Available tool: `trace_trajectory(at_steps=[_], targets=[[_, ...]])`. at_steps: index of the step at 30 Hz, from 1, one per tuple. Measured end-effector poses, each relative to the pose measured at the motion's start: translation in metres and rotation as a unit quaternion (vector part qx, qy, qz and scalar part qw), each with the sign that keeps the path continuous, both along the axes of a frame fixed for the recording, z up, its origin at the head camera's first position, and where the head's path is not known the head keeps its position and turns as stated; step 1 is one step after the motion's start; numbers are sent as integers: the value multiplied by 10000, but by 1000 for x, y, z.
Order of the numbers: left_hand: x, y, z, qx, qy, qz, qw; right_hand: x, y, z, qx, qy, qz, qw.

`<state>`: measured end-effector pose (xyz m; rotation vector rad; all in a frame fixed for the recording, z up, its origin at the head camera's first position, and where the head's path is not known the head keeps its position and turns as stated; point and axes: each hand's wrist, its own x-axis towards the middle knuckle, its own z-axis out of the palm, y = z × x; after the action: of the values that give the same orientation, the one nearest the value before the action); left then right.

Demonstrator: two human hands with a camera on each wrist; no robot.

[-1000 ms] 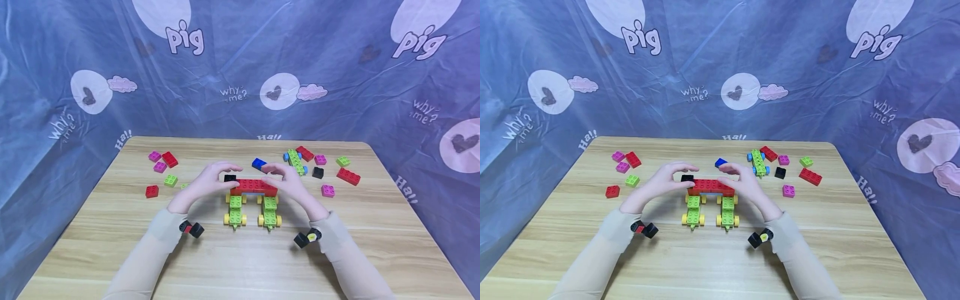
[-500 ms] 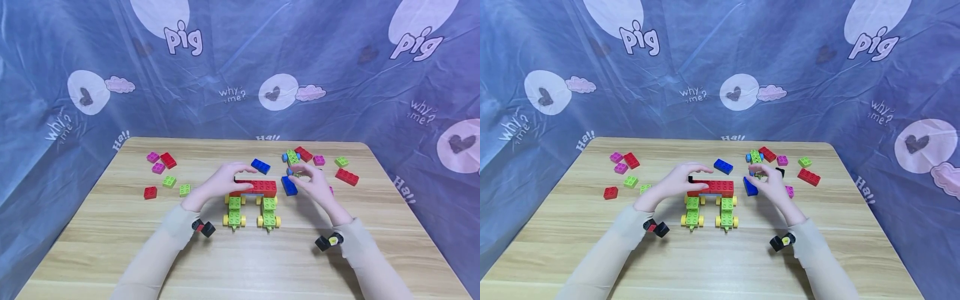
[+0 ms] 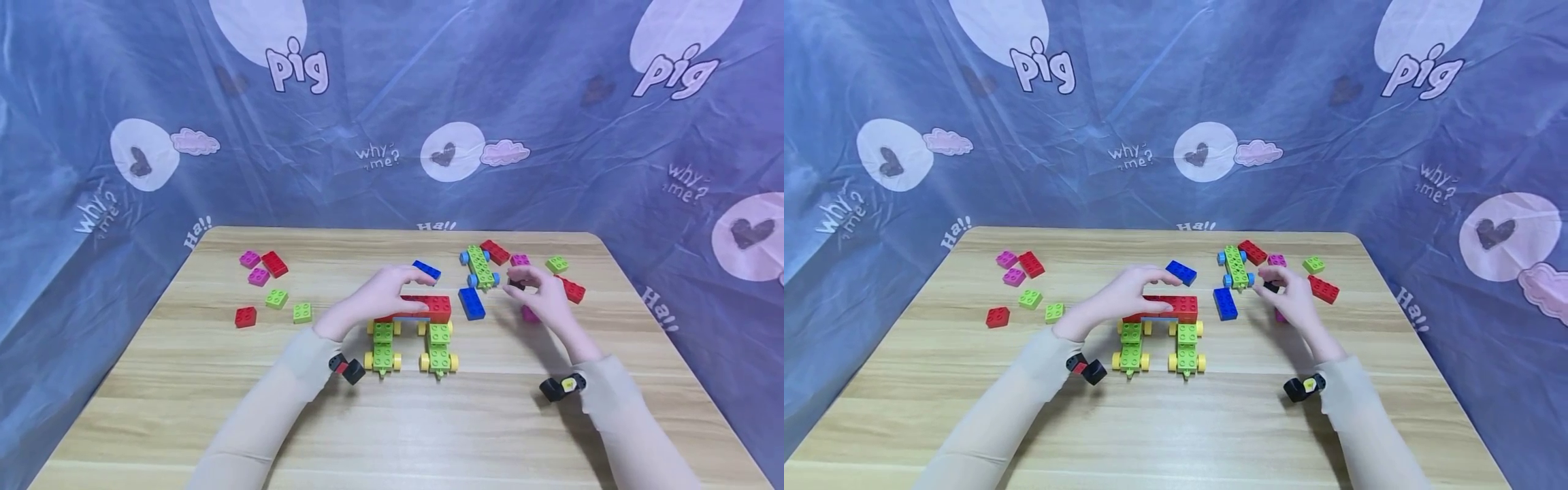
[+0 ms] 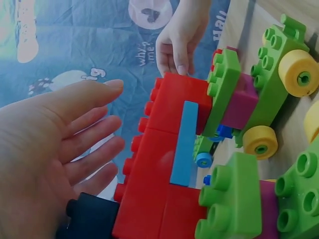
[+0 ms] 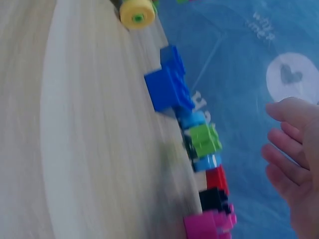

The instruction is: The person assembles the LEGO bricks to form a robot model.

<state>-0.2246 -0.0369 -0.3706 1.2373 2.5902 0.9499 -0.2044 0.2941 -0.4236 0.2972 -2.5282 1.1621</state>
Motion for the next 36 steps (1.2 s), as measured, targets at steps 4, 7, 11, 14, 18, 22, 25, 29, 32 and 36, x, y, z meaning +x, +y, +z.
trace_trajectory(at_steps=[4,7,11,14,18,22,25,29,32,36], targets=[[-2,2,-4,-108,-52,-5,9999,-4,10,-1,190,-248,-4,9995],[-3,3,-5,-211,-48,5,9998,-8,16,-4,316,-485,-72,9983],[-1,5,-4,-353,-43,61,9993,-13,22,-8,418,-684,-106,9967],[0,5,-4,-489,-29,107,9987,-17,25,-9,478,-857,-102,9951],[-1,6,-4,-709,-29,131,9974,-23,29,-9,546,-1140,-110,9919],[-2,7,-5,-900,-71,142,9958,-26,33,-7,658,-1403,-110,9879],[-2,7,-5,-987,-86,150,9950,-28,35,-6,771,-1556,-58,9848],[-2,7,-5,-983,-126,188,9949,-30,37,-5,849,-1682,44,9821],[-2,7,-5,-969,-84,197,9951,-33,38,-7,903,-1784,88,9798],[-2,7,-5,-1002,49,178,9948,-36,38,-11,945,-1854,136,9780]])
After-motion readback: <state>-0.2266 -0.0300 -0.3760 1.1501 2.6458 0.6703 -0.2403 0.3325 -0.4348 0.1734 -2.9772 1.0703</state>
